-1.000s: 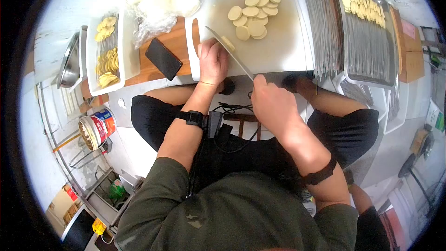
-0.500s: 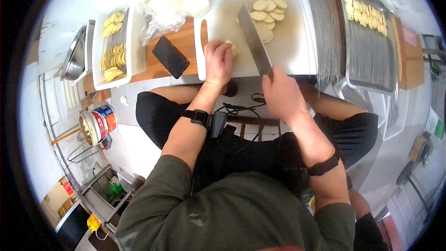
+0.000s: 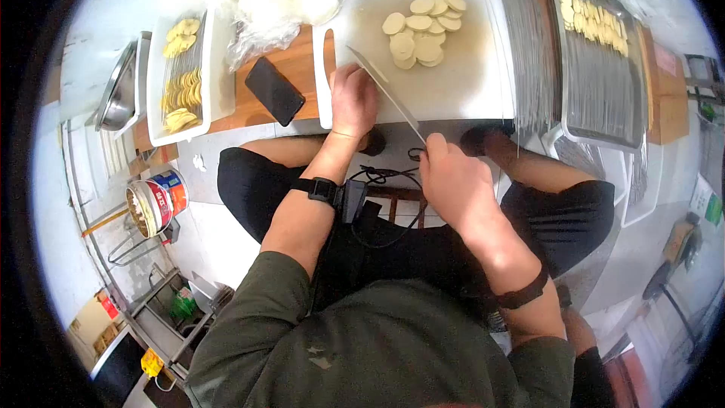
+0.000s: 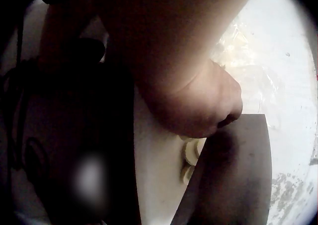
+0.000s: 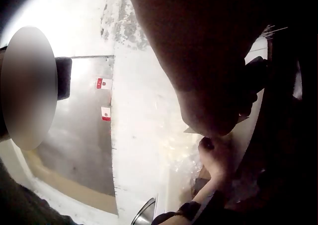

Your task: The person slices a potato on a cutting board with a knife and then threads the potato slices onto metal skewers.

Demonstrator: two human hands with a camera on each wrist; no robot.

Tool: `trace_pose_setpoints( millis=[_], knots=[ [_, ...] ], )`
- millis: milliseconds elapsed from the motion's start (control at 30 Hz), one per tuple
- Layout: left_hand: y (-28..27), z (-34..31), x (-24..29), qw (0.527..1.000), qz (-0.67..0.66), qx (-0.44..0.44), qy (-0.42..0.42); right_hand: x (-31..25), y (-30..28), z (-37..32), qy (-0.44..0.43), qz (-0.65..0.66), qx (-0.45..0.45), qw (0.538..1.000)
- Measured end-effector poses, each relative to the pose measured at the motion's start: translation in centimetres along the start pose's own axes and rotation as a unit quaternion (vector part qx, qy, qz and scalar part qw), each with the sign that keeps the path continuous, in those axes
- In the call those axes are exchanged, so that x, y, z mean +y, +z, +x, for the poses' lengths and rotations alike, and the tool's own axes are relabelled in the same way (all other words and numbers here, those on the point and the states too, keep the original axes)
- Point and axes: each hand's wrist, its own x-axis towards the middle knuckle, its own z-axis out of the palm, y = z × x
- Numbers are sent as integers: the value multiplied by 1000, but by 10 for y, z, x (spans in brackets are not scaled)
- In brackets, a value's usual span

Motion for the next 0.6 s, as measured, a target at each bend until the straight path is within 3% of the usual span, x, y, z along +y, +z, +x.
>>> trace_pose_setpoints(
  millis=[600],
  knots=[
    [3, 1, 0, 1000, 5, 12, 9, 1, -3, 6, -19, -23, -33, 999]
  ],
)
